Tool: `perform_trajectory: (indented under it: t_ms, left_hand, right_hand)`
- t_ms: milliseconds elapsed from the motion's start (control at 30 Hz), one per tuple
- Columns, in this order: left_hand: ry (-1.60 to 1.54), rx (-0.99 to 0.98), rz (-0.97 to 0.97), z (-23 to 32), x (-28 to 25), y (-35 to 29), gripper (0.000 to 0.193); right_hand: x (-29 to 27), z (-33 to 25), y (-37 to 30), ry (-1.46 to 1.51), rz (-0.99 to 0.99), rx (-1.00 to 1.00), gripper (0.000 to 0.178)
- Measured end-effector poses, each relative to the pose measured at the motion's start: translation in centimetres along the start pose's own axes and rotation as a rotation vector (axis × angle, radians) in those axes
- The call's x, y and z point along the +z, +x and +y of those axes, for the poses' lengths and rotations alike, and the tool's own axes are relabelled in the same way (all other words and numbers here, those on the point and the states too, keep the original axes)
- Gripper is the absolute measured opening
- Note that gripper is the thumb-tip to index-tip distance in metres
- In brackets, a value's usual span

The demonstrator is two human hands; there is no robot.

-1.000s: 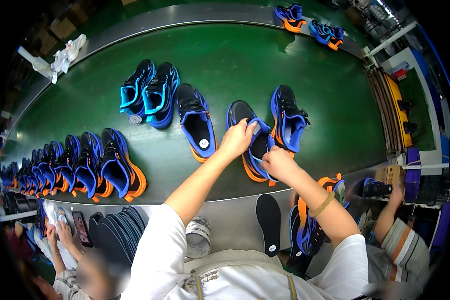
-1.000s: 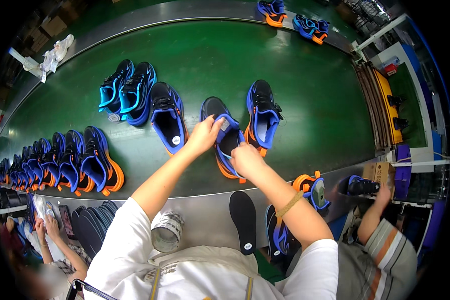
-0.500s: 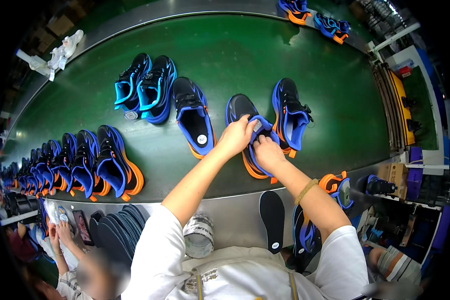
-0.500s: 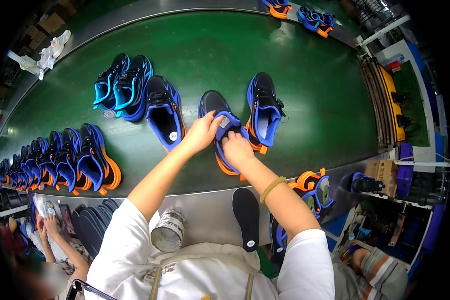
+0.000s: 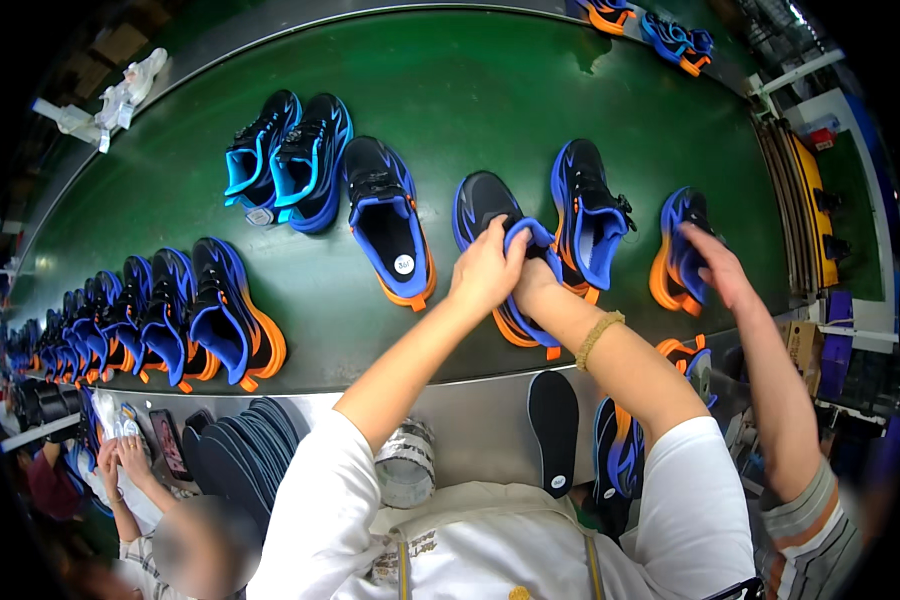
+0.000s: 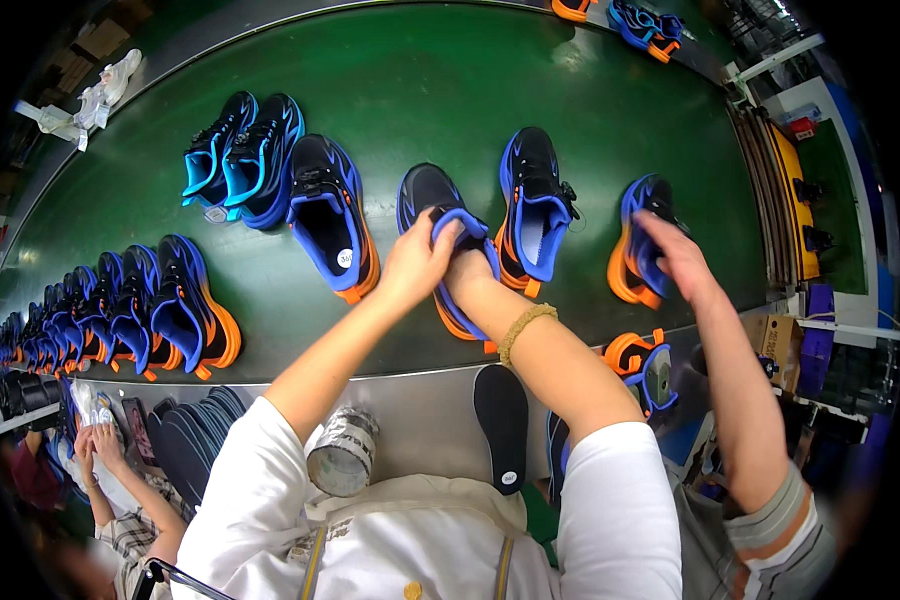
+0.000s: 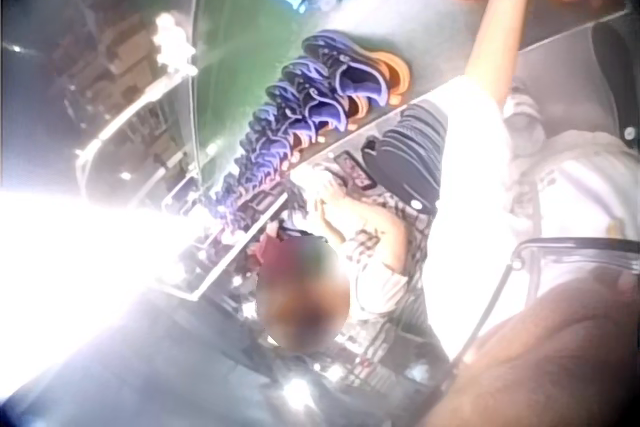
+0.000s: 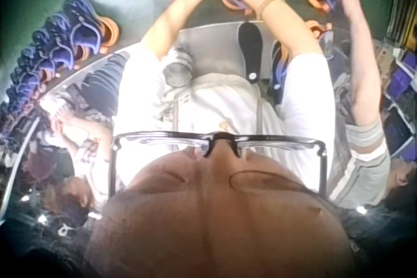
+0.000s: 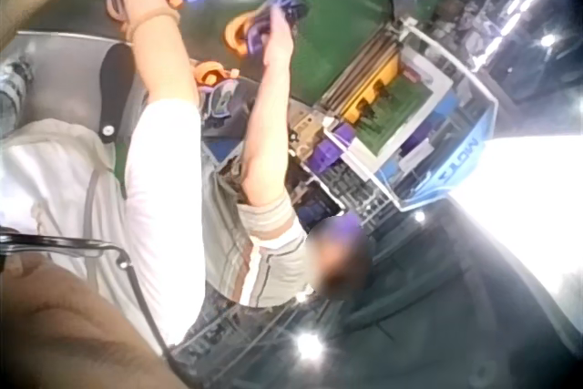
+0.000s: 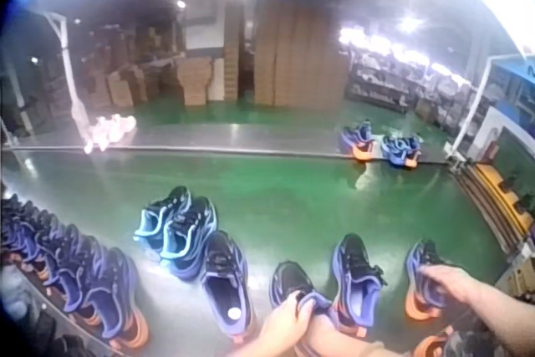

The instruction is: The person places black insoles into blue and black athletic shoes on a production line, then walks to a storage shelf to retrieve more insoles before continuing to insert them into shoes.

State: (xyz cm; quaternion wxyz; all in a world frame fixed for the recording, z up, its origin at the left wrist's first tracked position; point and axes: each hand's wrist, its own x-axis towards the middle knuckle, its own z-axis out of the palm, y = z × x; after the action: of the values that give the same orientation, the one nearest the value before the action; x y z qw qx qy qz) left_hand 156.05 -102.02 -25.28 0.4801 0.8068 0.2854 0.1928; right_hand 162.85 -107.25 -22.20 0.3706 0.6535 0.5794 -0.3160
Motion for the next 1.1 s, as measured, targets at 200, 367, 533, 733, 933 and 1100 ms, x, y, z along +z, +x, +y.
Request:
perform_trajectory:
  t_ms: [200,367,533,733,933,1100]
  left_hand:
    - [0.158,0.107,0.090,1.4,2.3,-0.8,0.040]
    - [0.318,0.395,0.189,-0.5,2.7,-1.0,0.042]
    - [0.343,0.473,0.211,-0.4,2.6,-0.6,0.044]
    - [0.302,0.470,0.193,-0.1,2.3,0.0,0.042]
    - [0.100,-0.202,0.061,0.1,1.7,0.7,0.038]
    - [0.093,-0.036,0.146,0.3,1.8,1.3,0.038]
  right_hand:
    - [5.1,4.1,3.2,0.403,0.460,-0.211,0.061]
    - [6.7,2.7,4.7,0.323,0.645,-0.102,0.055]
    - [7.1,2.3,6.0,0.294,0.672,-0.056,0.049]
    - [5.3,3.6,7.2,0.196,0.547,-0.081,0.042]
    - [4.1,3.5,-1.7,-0.009,0.293,-0.202,0.041]
    - [3.0,2.6,-4.4,0.260,-0.098,-0.148,0.064]
